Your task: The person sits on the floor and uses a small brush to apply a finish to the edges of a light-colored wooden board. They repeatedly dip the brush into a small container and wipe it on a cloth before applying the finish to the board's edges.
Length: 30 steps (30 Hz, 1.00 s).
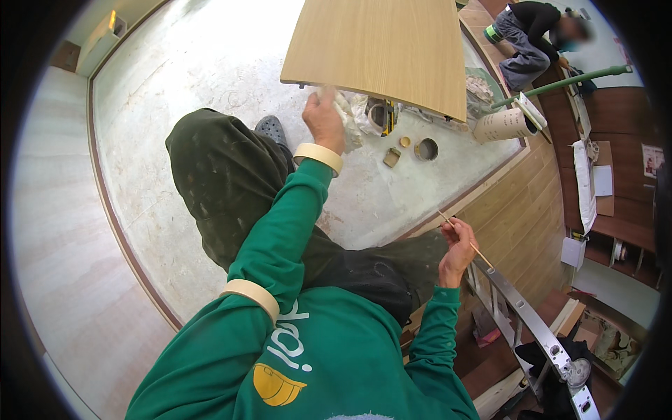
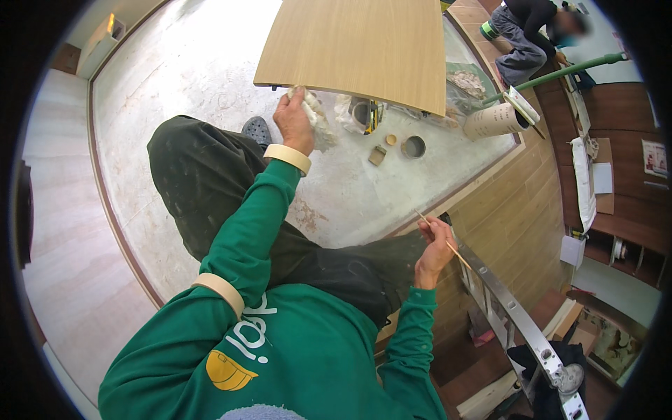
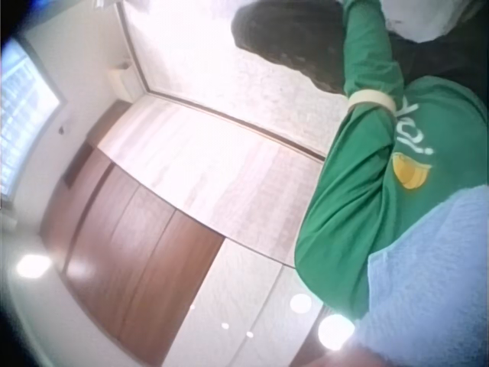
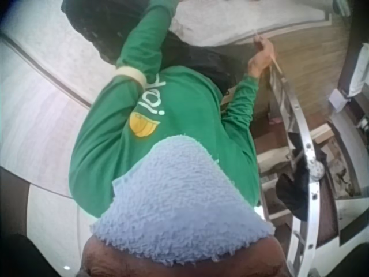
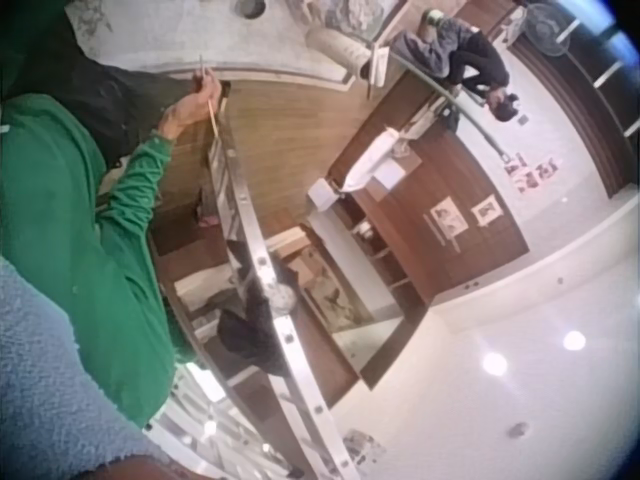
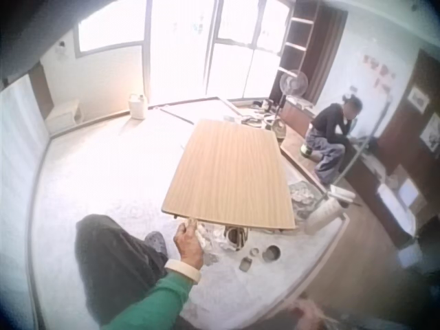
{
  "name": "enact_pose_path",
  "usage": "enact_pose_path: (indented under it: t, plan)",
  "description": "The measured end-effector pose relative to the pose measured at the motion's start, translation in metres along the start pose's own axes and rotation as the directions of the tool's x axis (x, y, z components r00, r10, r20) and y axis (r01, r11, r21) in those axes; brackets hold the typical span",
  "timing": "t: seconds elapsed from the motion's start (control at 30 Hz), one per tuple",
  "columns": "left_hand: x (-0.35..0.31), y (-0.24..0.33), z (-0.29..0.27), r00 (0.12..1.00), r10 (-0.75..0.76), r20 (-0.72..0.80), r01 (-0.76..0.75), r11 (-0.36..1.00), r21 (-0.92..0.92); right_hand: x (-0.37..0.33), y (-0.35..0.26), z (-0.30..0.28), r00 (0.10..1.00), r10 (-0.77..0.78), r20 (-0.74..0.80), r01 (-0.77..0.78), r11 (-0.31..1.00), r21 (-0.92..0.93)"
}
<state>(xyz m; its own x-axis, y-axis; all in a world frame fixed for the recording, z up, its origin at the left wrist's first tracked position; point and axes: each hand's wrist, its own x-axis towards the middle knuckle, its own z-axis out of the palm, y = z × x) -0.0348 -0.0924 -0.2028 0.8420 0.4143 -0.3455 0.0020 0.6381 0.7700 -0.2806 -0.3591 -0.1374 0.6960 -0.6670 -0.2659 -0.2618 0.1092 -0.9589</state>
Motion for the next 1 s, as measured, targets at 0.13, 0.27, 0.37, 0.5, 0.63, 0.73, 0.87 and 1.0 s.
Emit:
enact_pose_path:
  t: [0.13, 0.27, 0.37, 0.5, 0.63, 0.73, 0.87, 1.0]
  plan:
    - [0.001, 0.022, -0.004, 0.996, -0.041, -0.077, 0.037, 0.998, -0.055, 0.003, 0.006, -0.002, 1.0, 0.015, 0.009, -0.015, 1.0, 0.005]
    - [0.01, 0.022, -0.012, 0.993, 0.005, -0.118, -0.012, 0.998, -0.057, 0.001, 0.006, 0.004, 0.999, 0.032, 0.017, -0.032, 0.999, 0.004]
    - [0.015, 0.014, -0.012, 0.993, 0.025, -0.112, -0.03, 0.998, -0.048, 0.0, 0.003, 0.005, 0.999, 0.029, 0.022, -0.03, 1.0, 0.007]
    - [0.008, -0.004, -0.007, 0.993, 0.115, -0.041, -0.107, 0.982, 0.159, 0.001, 0.0, 0.005, 0.999, 0.016, 0.029, -0.016, 1.0, 0.009]
    - [-0.001, -0.005, -0.018, 0.999, 0.036, -0.04, -0.032, 0.994, 0.105, 0.001, -0.007, 0.009, 0.999, -0.006, 0.039, 0.006, 1.0, -0.002]
    - [-0.011, 0.032, -0.022, 0.973, 0.088, -0.213, -0.058, 0.988, 0.146, -0.002, -0.008, 0.006, 0.999, -0.015, 0.032, 0.015, 1.0, -0.017]
    - [0.013, 0.055, -0.047, 0.923, 0.208, -0.323, -0.152, 0.97, 0.192, -0.007, -0.001, 0.017, 0.997, -0.002, 0.083, 0.004, 1.0, -0.019]
    - [0.017, 0.063, -0.051, 0.94, 0.19, -0.282, -0.168, 0.981, 0.101, -0.009, -0.002, 0.022, 0.995, -0.003, 0.102, 0.006, 0.999, -0.034]
